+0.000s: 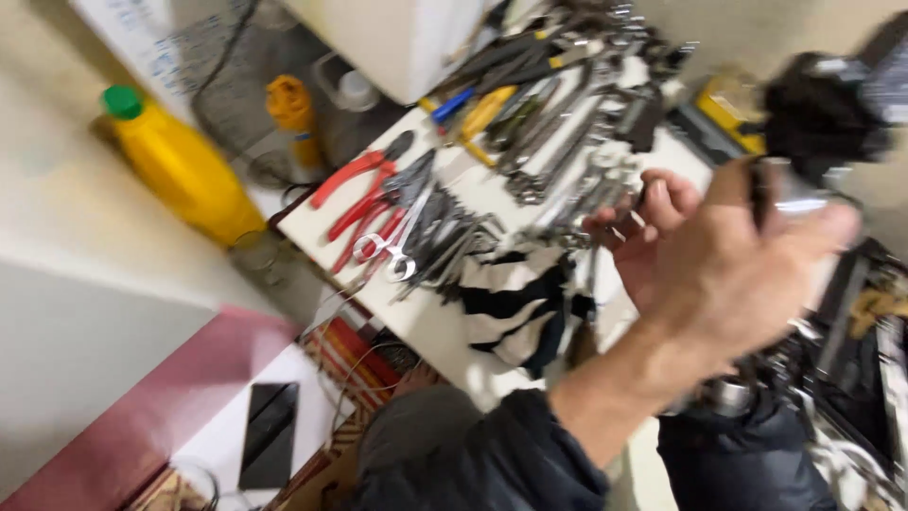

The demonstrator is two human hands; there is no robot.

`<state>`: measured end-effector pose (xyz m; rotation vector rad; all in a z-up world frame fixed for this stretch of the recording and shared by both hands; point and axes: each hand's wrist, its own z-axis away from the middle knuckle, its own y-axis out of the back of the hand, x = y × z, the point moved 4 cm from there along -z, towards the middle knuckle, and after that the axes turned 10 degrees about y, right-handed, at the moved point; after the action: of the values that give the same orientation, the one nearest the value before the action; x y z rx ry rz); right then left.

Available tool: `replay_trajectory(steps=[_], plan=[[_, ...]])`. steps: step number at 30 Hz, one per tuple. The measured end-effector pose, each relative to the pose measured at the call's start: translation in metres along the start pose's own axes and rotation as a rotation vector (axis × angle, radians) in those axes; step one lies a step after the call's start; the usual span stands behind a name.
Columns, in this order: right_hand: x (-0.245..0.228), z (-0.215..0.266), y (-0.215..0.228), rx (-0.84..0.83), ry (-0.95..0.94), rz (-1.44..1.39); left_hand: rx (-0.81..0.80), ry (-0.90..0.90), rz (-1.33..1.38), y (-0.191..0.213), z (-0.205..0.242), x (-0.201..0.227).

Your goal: Inspecting and adjusting a bicycle brake lever assembly using a small tool at a workbench.

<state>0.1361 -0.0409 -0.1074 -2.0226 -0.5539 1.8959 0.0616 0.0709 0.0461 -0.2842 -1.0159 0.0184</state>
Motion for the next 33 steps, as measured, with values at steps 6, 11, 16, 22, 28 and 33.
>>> replay_trajectory(steps=[6, 11, 16, 22, 28, 33], plan=[[-0.05, 0.09, 0.107, 0.27, -0.134, 0.133, -0.075, 0.106, 0.125, -0.012, 0.019, 0.004], [-0.08, 0.149, 0.121, 0.447, -0.229, 0.122, -0.15, -0.122, 0.128, -0.047, -0.004, -0.03], [-0.126, 0.167, 0.093, 0.526, -0.021, 0.162, -0.206, 0.076, 0.081, -0.075, -0.009, -0.053], [-0.151, 0.17, 0.068, 0.462, 0.233, 0.448, -0.26, -0.046, 0.253, -0.094, -0.014, -0.077], [-0.161, 0.169, 0.061, 0.415, 0.379, 0.523, -0.259, 0.008, 0.15, -0.104, -0.021, -0.091], [-0.165, 0.169, 0.053, 0.381, 0.407, 0.584, -0.284, 0.008, 0.184, -0.115, -0.015, -0.093]])
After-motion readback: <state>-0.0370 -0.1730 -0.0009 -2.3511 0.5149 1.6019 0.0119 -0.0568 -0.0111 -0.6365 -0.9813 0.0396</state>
